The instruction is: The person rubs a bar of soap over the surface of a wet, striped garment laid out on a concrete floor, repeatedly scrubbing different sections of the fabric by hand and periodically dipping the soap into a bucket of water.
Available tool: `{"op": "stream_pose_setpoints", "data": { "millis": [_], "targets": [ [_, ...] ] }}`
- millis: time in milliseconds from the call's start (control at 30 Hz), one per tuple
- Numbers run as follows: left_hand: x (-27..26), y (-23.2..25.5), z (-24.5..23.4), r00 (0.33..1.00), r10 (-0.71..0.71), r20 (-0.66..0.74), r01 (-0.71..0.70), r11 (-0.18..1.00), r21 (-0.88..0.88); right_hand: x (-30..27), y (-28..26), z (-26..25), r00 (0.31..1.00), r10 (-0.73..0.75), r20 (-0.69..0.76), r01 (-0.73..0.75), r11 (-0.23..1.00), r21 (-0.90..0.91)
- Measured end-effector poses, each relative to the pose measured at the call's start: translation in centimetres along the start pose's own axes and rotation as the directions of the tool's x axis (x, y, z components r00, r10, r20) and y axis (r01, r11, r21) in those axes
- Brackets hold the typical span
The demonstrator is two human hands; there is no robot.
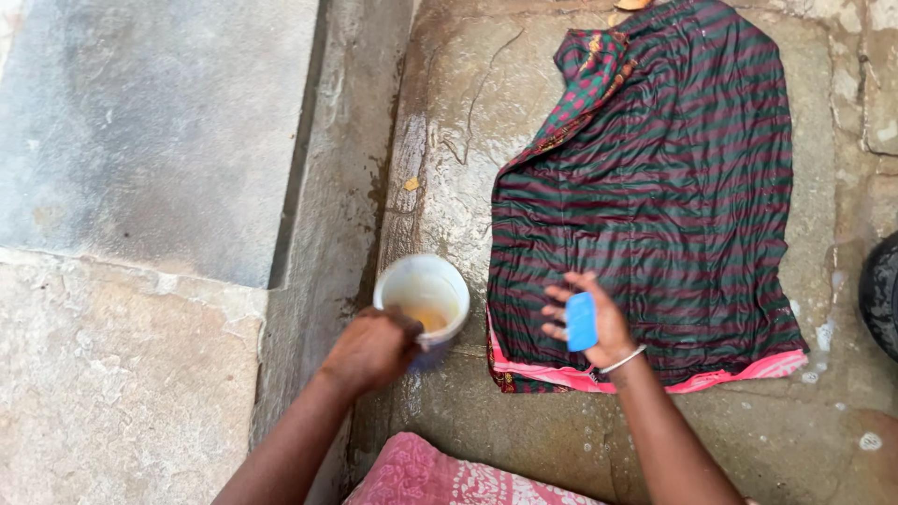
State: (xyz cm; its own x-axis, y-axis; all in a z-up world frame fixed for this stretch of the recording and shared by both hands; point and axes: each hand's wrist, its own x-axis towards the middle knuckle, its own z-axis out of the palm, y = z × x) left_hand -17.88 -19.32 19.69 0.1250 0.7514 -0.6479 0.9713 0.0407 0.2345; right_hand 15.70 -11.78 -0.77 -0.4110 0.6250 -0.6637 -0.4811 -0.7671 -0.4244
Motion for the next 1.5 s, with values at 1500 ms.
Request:
{"op": "stream_pose_setpoints", "data": {
  "millis": [1500],
  "targets": [
    [10.4, 7.3, 24.0, 0.774, -0.380, -0.507, 0.266, 0.921, -0.285, -0.6, 3.4, -4.3, 0.996, -0.010, -0.087, -0.027, 0.912, -0.410]
  ]
}}
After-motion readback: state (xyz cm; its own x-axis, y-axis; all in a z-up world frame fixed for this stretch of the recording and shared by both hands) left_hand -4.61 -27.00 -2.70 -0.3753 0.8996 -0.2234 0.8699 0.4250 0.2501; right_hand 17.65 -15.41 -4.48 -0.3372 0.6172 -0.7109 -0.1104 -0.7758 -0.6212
